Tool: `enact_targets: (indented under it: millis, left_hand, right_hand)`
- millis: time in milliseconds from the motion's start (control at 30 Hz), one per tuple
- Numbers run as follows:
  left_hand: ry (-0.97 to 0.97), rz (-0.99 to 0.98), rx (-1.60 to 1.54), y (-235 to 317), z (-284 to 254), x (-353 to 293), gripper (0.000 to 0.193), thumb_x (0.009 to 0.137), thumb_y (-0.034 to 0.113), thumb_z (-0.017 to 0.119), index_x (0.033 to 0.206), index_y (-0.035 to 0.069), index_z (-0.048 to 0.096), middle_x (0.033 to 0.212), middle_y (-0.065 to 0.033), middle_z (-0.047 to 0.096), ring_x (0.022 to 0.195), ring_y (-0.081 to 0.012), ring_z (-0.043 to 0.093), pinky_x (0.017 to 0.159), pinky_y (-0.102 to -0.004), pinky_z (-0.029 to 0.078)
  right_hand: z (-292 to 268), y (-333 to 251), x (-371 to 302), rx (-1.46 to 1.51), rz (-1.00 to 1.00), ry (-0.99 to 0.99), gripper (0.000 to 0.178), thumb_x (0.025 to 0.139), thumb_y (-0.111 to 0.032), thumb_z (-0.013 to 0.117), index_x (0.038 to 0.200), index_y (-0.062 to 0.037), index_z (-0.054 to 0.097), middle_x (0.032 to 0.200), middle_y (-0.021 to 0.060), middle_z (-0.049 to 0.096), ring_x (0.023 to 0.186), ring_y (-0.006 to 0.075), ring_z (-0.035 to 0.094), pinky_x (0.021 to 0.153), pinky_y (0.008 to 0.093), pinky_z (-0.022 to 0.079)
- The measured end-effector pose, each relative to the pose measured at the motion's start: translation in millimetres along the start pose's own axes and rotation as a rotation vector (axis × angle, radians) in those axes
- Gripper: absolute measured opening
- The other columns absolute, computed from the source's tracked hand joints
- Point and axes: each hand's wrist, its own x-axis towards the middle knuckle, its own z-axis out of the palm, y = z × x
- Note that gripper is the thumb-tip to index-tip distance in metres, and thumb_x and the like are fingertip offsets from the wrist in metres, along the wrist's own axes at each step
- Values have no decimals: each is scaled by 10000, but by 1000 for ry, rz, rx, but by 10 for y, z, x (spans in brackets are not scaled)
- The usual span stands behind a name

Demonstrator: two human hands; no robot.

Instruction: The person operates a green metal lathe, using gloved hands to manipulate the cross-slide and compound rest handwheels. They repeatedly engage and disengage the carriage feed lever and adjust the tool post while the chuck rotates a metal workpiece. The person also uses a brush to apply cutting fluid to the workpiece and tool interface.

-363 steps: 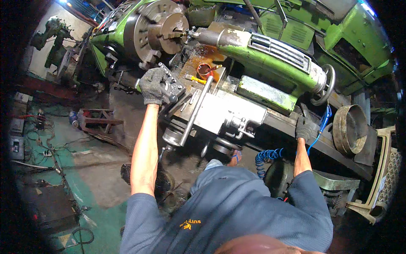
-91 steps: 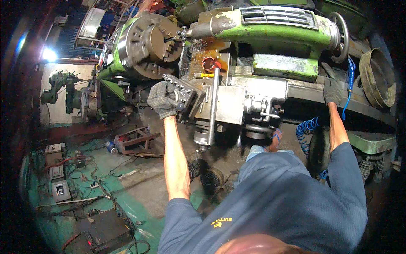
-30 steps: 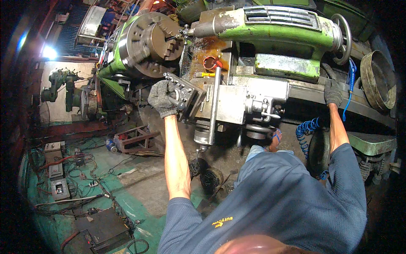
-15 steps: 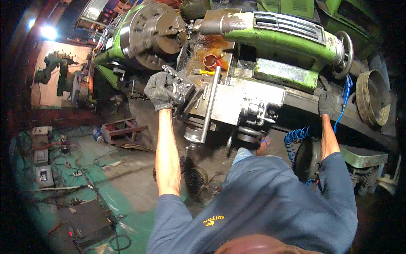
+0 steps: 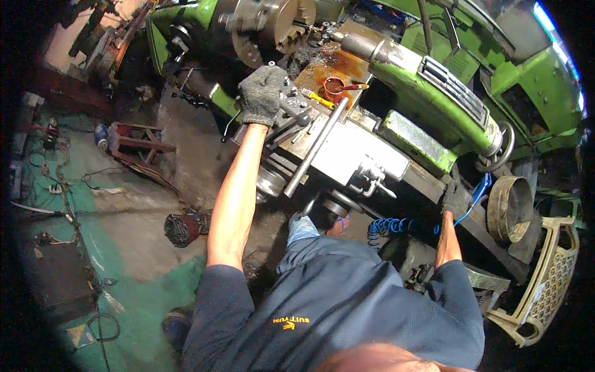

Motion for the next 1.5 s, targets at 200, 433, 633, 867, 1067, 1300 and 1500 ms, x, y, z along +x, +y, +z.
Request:
enact_targets:
  millis: [200, 433, 633, 867, 1067, 1300, 1500]
  left_hand:
    - [7, 47, 107, 0, 40, 40, 125, 863, 134, 662, 835, 20, 703, 780, -96, 694, 700, -175, 648, 650, -338, 504]
    - [-111, -169, -92, 78, -17, 24, 170, 901, 178, 655, 848, 25, 705, 762, -98, 692, 690, -210, 657, 637, -353, 513]
    - [-144, 505, 437, 432, -119, 133, 214, 862, 283, 598, 760, 108, 667, 799, -119, 649, 801, -315, 610, 727, -459, 465]
    - [-351, 443, 229, 862, 118, -260, 344, 852, 379, 626, 597, 149, 638, 527, -86, 557, 508, -303, 576, 510, -471, 416]
    - [-345, 474, 76, 718, 149, -238, 341, 848, 362, 632, 582, 148, 631, 517, -79, 559, 485, -289, 579, 483, -464, 414]
    - [-345, 626, -9, 585, 203, -272, 265, 839, 312, 638, 620, 163, 645, 554, -66, 585, 494, -272, 591, 483, -457, 420]
    - [-373, 652, 0, 485, 178, -259, 215, 829, 298, 633, 653, 177, 657, 565, -53, 593, 502, -255, 601, 473, -451, 414]
  right_hand:
    - [481, 455, -349, 26, -56, 231, 344, 946, -353, 591, 1141, -78, 662, 1121, 188, 677, 1039, 372, 643, 882, 445, 489]
    - [471, -8, -1780, 118, 247, -147, 417, 945, -408, 561, 1143, -50, 642, 1109, 220, 675, 1031, 409, 637, 878, 463, 490]
    - [958, 1018, -3903, -260, 159, -731, 422, 904, -420, 562, 1102, -65, 677, 1109, 190, 682, 1011, 380, 645, 871, 475, 503]
    - [414, 703, -4445, -66, 388, -1026, 407, 906, -410, 561, 1093, -69, 680, 1105, 185, 681, 1009, 375, 644, 869, 476, 501]
    - [58, 475, -4501, -24, 468, -1008, 394, 907, -401, 560, 1086, -72, 684, 1101, 182, 681, 1007, 371, 643, 868, 477, 500]
    - [-123, 237, -4594, -6, 494, -1000, 379, 908, -390, 558, 1077, -76, 687, 1097, 178, 680, 1004, 367, 642, 867, 479, 498]
    - [-211, 110, -4570, -25, 495, -1000, 367, 909, -382, 557, 1069, -79, 690, 1094, 174, 679, 1002, 363, 641, 866, 480, 497]
